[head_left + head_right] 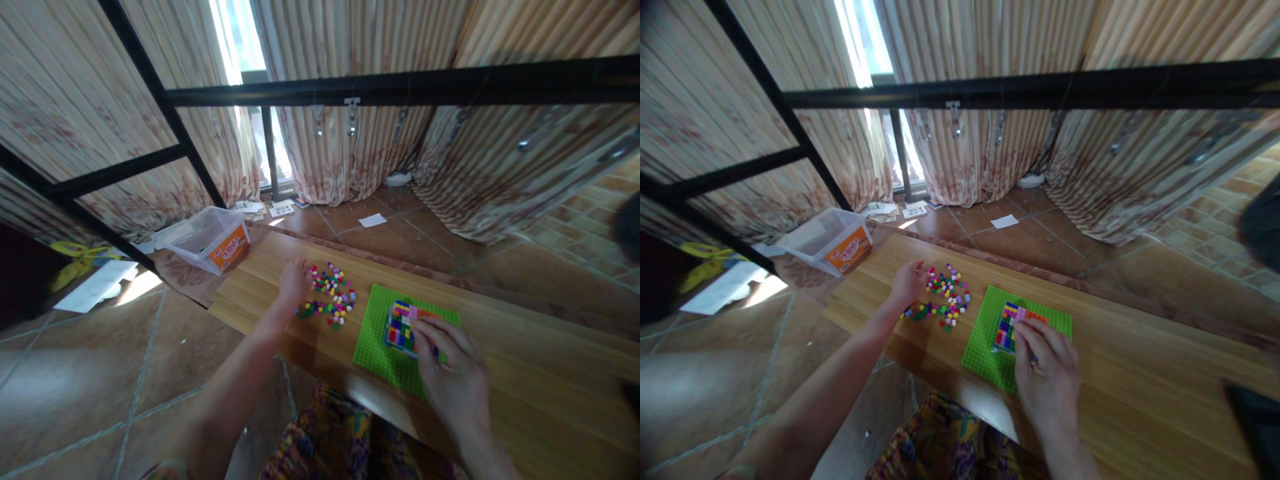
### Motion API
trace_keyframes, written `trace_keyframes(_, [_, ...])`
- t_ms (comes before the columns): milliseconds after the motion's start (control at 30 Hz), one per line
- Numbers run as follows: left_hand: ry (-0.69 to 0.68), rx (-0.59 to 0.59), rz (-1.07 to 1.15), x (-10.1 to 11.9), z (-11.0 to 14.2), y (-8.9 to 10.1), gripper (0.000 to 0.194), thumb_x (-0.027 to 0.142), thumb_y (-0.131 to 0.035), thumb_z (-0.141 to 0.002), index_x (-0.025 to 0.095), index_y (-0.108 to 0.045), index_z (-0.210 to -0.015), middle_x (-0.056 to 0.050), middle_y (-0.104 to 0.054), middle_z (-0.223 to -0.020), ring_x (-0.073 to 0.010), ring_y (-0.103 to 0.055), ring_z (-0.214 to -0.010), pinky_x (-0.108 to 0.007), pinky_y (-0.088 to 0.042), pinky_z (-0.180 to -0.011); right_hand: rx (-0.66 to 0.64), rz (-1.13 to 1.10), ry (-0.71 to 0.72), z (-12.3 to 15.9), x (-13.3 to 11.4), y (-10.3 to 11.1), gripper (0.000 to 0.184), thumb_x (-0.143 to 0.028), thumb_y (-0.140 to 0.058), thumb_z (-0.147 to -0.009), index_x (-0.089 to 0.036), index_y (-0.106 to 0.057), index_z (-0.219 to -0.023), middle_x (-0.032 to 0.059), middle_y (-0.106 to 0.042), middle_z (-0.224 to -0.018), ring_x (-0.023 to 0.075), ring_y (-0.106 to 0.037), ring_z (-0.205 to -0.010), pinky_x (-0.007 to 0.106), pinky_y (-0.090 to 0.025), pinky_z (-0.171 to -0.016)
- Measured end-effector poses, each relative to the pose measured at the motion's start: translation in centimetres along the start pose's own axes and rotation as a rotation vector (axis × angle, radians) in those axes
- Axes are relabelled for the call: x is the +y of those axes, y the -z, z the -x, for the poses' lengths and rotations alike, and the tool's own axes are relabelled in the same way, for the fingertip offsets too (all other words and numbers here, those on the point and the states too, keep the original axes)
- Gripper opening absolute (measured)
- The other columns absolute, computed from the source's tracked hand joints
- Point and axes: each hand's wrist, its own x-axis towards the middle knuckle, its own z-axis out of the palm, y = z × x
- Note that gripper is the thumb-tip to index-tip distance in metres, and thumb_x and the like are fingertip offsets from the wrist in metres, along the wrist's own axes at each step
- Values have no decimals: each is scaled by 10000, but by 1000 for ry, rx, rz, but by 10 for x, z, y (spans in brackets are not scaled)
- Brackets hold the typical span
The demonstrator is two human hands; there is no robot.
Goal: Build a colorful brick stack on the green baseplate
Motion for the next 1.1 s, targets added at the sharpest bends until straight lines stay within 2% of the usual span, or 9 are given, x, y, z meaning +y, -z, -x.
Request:
trace_keyframes(167, [-37,-91,-48,-4,-9,-8,471,147,-575,-818,194,-607,-1285,-62,-724,-1099,-207,-645,-1016,-294,-474,-900,-22,-15,-23,3,-11,2,167,-283,-593,-940,-246,-741,-1010,53,-739,-1050,214,-675,-942,392,-515,-865])
trace_keyframes(400, [-69,-65,64,-7,5,-9,311,101,-568,-782,199,-708,-1041,-55,-727,-908,-205,-652,-868,-293,-479,-817,-37,-58,-19,3,-20,-2,152,-290,-608,-936,-259,-735,-1014,57,-737,-1050,221,-671,-948,422,-505,-902])
trace_keyframes(567, [-100,-63,152,-13,16,-9,369,80,-564,-765,191,-697,-1091,-37,-711,-866,-192,-641,-832,-302,-481,-828,-62,-87,1,0,-30,-10,145,-265,-607,-936,-250,-740,-993,53,-742,-1015,214,-675,-941,397,-505,-883])
trace_keyframes(667, [-121,-54,219,-16,20,-9,348,63,-551,-757,178,-706,-1047,-26,-687,-815,-180,-631,-809,-299,-484,-825,-66,-104,-2,-2,-36,-12,148,-264,-608,-935,-241,-748,-977,57,-745,-996,213,-676,-937,390,-504,-882])
trace_keyframes(767, [-140,-37,401,-14,26,-3,327,84,-579,-751,161,-697,-1046,-12,-657,-788,-152,-607,-766,-285,-486,-795,-73,-155,-36,-4,-44,-14,154,-279,-609,-930,-246,-755,-966,55,-750,-994,212,-678,-941,387,-503,-890])
trace_keyframes(867, [-151,-113,735,-2,43,10,301,166,-633,-760,148,-676,-1057,-7,-646,-809,-123,-592,-722,-262,-485,-733,-145,-299,-177,-9,-58,-20,184,-323,-597,-933,-242,-751,-992,55,-751,-998,203,-684,-929,365,-516,-864])
trace_keyframes(967, [-142,-317,1035,16,69,28,333,270,-725,-733,157,-660,-1039,-16,-668,-869,-124,-620,-771,-258,-497,-749,-272,-526,-432,-19,-75,-35,265,-396,-599,-916,-211,-731,-1053,60,-754,-949,192,-685,-835,328,-531,-761])
trace_keyframes(1033, [-123,-400,1138,27,85,37,395,308,-750,-728,166,-650,-1083,-17,-679,-874,-125,-629,-770,-272,-509,-770,-312,-695,-565,-25,-83,-47,303,-429,-626,-879,-194,-728,-1041,52,-751,-879,188,-673,-779,311,-526,-712])
trace_keyframes(1100, [-116,-426,1179,32,96,42,406,315,-764,-723,169,-653,-1085,-11,-681,-855,-124,-634,-769,-273,-509,-779,-345,-830,-641,-30,-89,-56,291,-440,-661,-834,-193,-740,-967,33,-738,-806,178,-653,-727,294,-512,-676])
